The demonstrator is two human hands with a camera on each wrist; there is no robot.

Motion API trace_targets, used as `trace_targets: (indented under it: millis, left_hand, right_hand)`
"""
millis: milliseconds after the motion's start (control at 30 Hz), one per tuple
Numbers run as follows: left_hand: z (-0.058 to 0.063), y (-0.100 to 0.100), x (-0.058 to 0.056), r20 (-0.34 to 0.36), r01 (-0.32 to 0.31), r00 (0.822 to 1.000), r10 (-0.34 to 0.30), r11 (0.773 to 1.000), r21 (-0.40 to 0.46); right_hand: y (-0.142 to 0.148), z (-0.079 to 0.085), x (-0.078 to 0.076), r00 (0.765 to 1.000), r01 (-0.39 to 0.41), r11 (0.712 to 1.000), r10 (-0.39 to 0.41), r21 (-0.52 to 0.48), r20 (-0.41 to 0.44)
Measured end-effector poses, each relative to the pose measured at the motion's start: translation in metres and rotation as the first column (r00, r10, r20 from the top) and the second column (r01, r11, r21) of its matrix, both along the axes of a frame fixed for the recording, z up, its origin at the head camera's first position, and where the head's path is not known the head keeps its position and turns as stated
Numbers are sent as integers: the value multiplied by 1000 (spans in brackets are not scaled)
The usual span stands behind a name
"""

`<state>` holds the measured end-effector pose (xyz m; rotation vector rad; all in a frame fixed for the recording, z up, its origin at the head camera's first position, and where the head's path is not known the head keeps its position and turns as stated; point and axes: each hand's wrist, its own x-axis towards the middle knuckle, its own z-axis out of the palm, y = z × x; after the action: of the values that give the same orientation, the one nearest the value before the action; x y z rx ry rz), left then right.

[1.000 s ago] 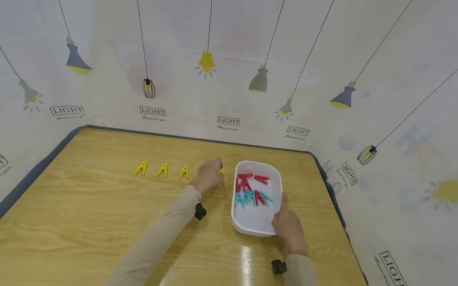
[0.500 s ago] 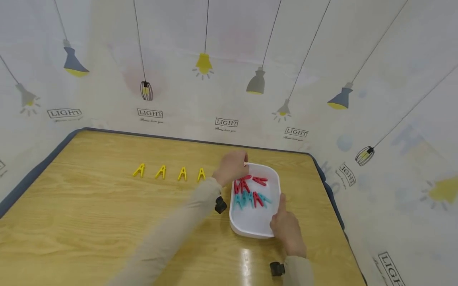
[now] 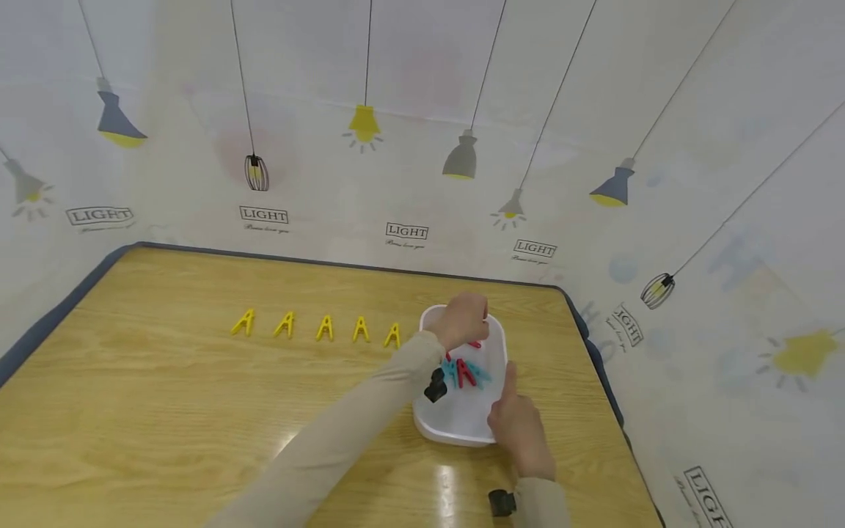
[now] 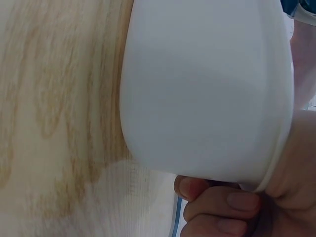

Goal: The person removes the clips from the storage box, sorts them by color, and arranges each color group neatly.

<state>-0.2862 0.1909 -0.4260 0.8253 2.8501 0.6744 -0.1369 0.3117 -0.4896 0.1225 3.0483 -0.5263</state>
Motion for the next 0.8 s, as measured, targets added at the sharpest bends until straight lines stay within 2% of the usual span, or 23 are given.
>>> trace_targets:
  millis: [200,400,633,800]
  left_hand:
    - [-16,2,-2,-3,19,1000,-19,999,-42]
    - [-32,5,-9,-41,41,998,-45,994,-101]
    - [-43,5,-9,-68,60,995,-74,982,-181]
    - [-46,2,-8,-50,31,998,-41,981,-190]
  right_hand:
    - [-1,-1,0,1000,14,1000,-14,-7,14]
    - [-5,1,0,999,27,999,-26,-23,24]
    - [-6,1,2,999,-12,1000,11,-12,-46]
    - [-1,0,1,1000,7,1000,-7,-6,-24]
